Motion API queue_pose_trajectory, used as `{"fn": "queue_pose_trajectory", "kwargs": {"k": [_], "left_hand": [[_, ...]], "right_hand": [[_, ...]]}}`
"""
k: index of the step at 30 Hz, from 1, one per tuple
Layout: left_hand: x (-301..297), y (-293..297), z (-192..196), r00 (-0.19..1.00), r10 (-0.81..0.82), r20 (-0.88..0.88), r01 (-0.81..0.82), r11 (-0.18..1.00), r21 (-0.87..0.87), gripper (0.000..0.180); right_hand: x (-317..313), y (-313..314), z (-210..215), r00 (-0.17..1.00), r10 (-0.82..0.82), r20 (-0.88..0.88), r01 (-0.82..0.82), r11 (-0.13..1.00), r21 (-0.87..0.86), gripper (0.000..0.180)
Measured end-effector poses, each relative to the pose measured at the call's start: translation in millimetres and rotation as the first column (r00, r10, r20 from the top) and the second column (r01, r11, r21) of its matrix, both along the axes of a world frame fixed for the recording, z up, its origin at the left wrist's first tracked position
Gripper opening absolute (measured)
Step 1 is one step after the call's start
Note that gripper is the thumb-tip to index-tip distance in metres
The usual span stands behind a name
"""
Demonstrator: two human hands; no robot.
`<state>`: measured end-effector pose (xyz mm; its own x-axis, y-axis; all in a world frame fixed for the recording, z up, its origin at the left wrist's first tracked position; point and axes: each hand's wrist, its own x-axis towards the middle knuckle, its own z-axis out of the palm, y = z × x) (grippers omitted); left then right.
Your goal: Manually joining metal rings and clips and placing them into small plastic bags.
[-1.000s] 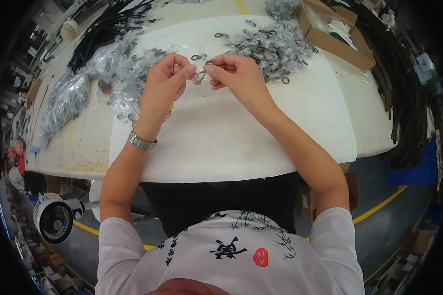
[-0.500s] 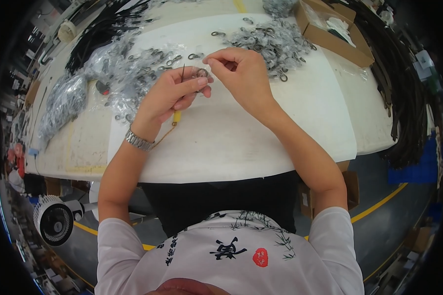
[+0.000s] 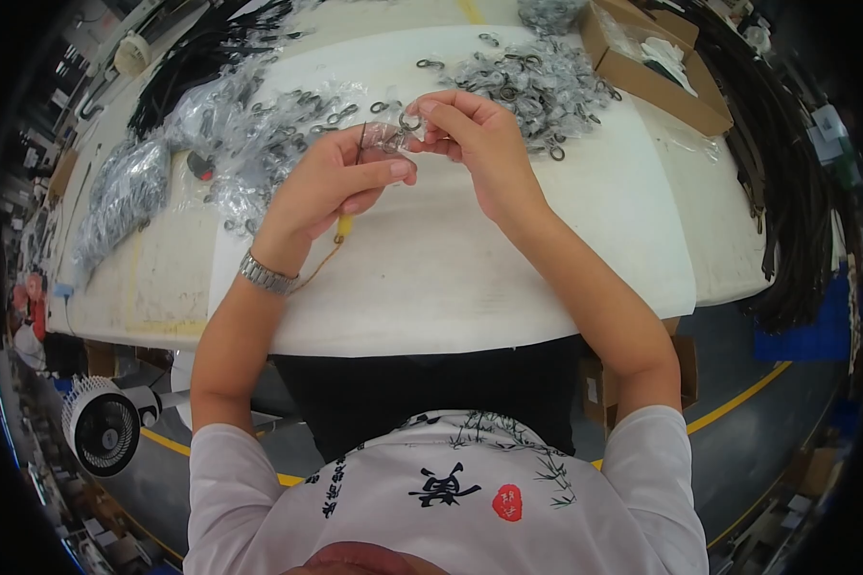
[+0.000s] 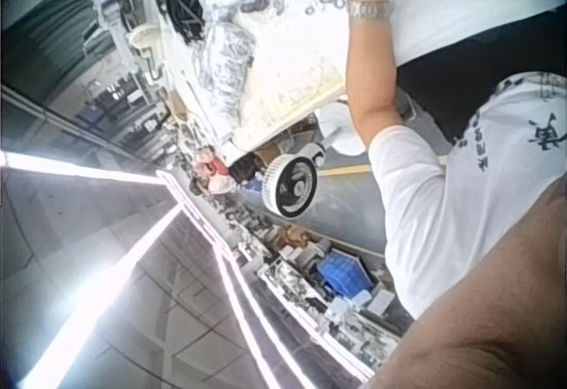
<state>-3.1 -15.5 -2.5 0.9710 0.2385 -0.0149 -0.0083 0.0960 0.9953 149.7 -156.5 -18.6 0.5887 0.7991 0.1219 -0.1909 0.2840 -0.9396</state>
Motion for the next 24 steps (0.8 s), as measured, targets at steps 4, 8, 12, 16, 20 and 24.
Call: {"fn": "queue_pose_trajectory", "kwargs": {"k": [4,8,12,16,20,24], "left_hand": [[1,3,-1,0.999,-0.017,-0.04,0.012,0.994,-0.113,0.025],[1,7,-8,0.999,-0.01,-0.052,0.005,0.994,-0.11,0.028],[0,1,-9,0.992,0.121,0.025,-0.121,0.993,-0.018,0.024],[-2,-4,-1,0.996,0.085,0.002,-0.085,0.996,0.001,0.02],[-2,-3,-1,0.997,0.071,-0.017,-0.071,0.997,-0.003,0.02],[-2,-5,-2,0.994,0.111,0.005,-0.111,0.993,0.043,0.018]], "right_hand": [[5,-1,0,0.999,0.018,0.038,-0.016,0.999,-0.049,0.023],[-4,2,9,1.0,-0.024,0.003,0.024,1.0,-0.001,0.029],[-20,0,1,0.992,0.127,-0.01,-0.128,0.991,-0.045,0.034],[-12,-1,-4,0.992,0.12,-0.037,-0.122,0.991,-0.062,0.035],[-12,-1,3,0.99,0.081,-0.116,-0.076,0.996,0.048,0.034],[-11,1,-8,0.977,0.188,-0.102,-0.189,0.982,-0.002,0.033]]}}
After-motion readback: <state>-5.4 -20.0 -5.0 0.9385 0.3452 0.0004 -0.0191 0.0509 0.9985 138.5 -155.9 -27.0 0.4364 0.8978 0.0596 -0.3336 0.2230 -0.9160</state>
